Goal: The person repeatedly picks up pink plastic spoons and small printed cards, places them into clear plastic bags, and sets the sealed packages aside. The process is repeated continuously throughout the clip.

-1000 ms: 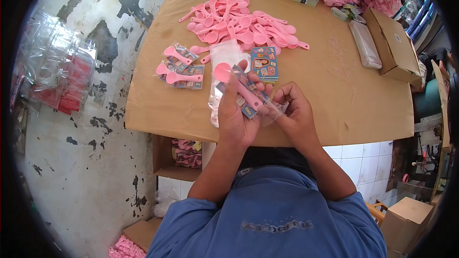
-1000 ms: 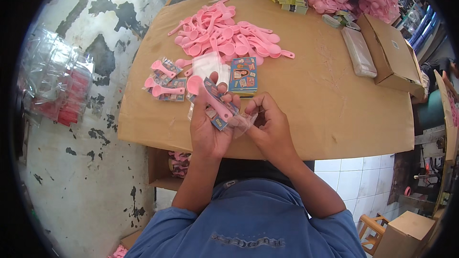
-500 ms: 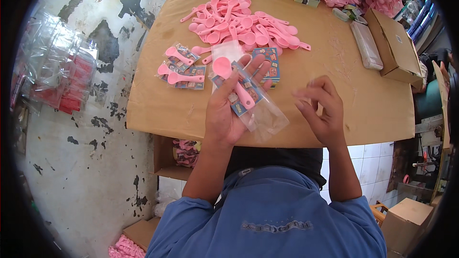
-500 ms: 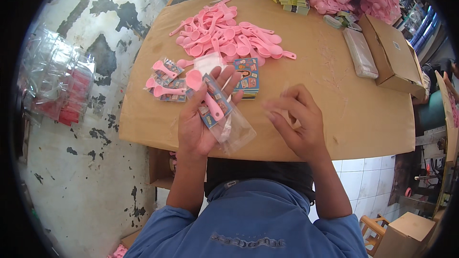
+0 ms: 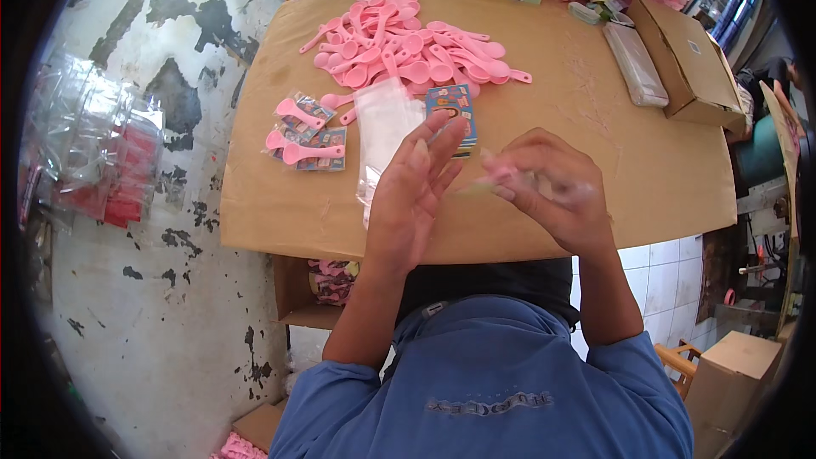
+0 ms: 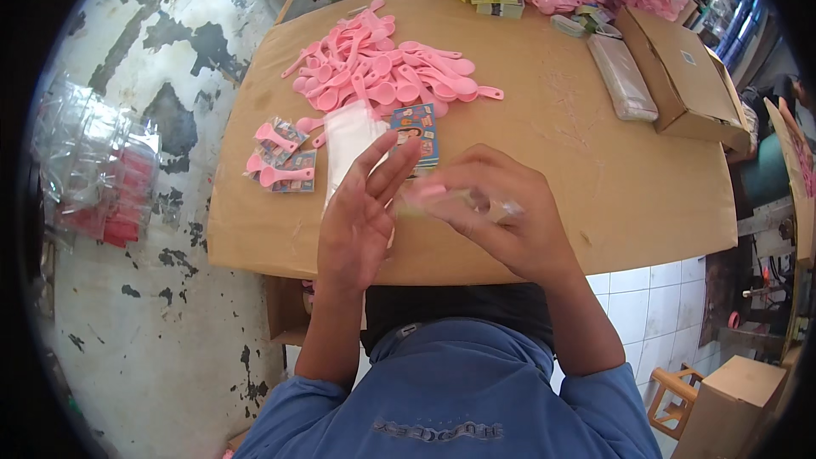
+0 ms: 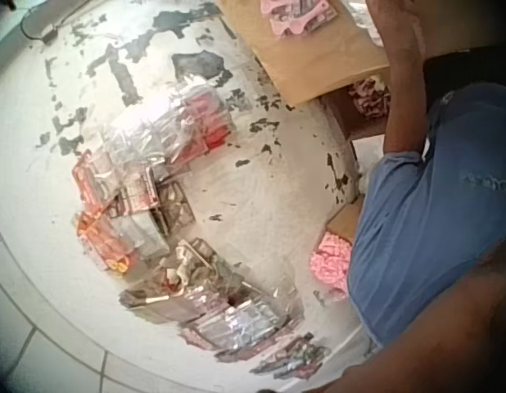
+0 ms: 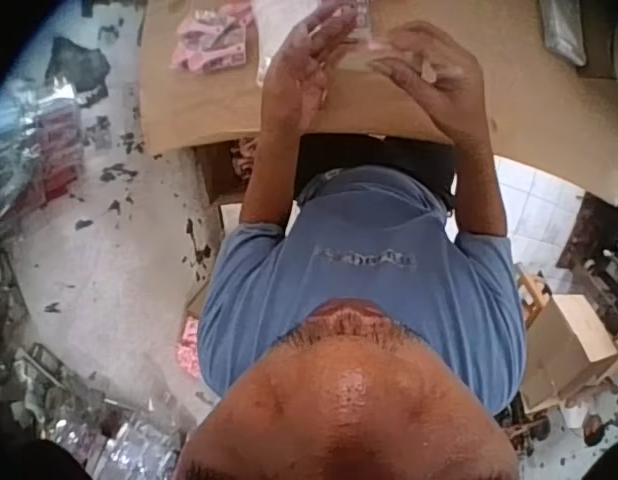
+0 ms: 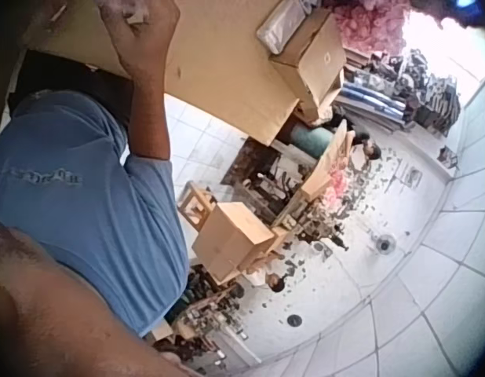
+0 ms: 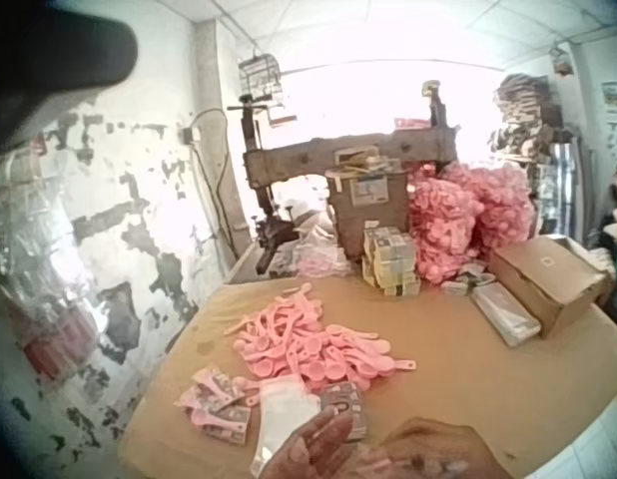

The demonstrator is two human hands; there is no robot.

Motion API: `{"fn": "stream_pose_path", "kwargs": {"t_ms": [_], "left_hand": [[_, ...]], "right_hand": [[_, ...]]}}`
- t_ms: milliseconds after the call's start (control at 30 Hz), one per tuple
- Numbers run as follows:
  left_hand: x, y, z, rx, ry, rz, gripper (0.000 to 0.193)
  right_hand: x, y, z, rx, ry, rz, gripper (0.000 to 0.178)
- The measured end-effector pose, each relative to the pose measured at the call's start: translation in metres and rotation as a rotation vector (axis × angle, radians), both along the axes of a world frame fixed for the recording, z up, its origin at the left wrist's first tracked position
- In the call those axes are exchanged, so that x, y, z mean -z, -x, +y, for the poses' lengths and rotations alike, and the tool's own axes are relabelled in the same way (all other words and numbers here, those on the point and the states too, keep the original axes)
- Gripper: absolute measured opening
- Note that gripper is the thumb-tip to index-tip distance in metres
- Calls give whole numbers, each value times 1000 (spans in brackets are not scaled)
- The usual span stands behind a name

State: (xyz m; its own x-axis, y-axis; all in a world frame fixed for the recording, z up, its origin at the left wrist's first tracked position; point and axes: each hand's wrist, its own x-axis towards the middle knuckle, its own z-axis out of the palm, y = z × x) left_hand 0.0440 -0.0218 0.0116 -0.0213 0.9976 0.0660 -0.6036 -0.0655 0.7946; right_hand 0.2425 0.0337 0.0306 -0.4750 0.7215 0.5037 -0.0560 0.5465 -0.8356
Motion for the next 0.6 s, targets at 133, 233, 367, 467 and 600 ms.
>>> {"fn": "stream_pose_path", "kwargs": {"t_ms": [133,233,367,467,600], "left_hand": [[-8,-5,-6,116,-99,297,52],[-9,-14,-5,8,-6,383,44],[-10,-19,-8,-65,52,447,44],[-9,-21,-10,-115,-3,555,50],[-7,-25,-12,-123,-30,584,57]], "right_hand": [[3,-1,-5,-30,357,39,42],[12,-3,-6,-49,473,89,44],[7,-3,-2,306,169,79,41],[-9,-5,7,467,-287,-144,29],[-12,10,12,448,-557,-199,21]]}}
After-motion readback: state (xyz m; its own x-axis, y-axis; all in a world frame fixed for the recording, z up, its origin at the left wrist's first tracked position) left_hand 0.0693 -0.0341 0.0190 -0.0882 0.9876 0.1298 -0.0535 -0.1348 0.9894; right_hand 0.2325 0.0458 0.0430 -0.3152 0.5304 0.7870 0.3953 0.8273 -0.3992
